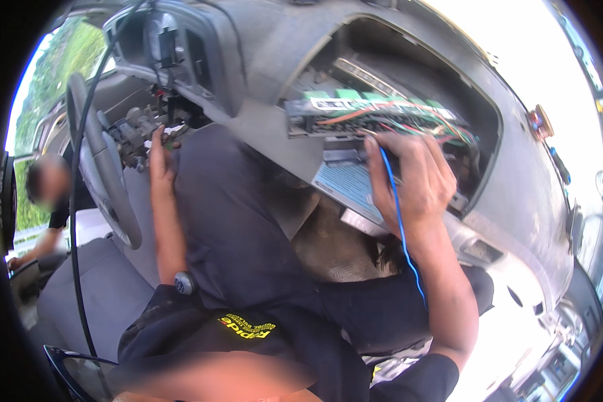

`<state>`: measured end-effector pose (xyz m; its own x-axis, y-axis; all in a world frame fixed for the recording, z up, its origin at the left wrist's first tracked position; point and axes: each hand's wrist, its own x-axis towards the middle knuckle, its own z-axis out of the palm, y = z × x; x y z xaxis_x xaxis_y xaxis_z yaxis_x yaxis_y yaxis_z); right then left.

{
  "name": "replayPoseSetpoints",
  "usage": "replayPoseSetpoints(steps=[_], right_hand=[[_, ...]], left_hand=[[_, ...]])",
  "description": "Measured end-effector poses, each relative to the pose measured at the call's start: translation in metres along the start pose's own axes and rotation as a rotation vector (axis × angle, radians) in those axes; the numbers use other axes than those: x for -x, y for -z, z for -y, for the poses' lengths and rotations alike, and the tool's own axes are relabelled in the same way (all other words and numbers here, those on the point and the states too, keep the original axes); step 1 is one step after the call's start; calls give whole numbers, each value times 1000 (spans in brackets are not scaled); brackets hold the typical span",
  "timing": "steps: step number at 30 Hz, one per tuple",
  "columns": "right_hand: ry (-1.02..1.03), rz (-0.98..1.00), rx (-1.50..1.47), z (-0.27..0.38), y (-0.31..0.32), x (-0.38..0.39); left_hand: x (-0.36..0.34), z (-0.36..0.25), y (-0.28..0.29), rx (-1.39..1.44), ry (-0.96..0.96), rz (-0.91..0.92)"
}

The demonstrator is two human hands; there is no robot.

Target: The person works on the vehicle's dashboard wiring, manipulating a blue wire and other multicolored wires within the exposed fuse/relay compartment. They repeatedly probe and adjust connections near the steering column and dashboard cavity.

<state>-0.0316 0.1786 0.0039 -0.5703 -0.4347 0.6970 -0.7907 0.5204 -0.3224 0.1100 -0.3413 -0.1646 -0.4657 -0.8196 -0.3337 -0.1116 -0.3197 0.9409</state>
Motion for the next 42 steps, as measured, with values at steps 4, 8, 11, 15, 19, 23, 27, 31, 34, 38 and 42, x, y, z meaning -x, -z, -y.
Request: replayPoseSetpoints(steps=[4,8,11,15,19,23,27,31,34,38,42], right_hand=[[-2,24,23,-1,2,2],[29,29,9,3,1,1],[-9,20,33,0,3,8],[-2,30,58,2,2,6],[-25,24,39,-1,4,10],[-46,47,38,1,2,9],[-49,55,38,-1,4,10],[-24,48,17,0,2,7],[-29,46,20,-2,4,9],[-33,52,25,-2,4,11],[-43,58,1,3,1,10]], left_hand=[[13,-2,-16,71,-18,18],[29,-14,-14,94,25,-45],[23,-6,-16,70,82,-6],[34,-10,-17,40,50,-4],[42,-16,-29,31,72,-35],[38,-17,-26,15,52,-67],[30,-11,-25,66,80,-11],[6,-2,-2,2,64,-47],[6,2,-9,13,50,-7],[21,-5,-20,148,72,30],[10,0,-10,349,51,88]])
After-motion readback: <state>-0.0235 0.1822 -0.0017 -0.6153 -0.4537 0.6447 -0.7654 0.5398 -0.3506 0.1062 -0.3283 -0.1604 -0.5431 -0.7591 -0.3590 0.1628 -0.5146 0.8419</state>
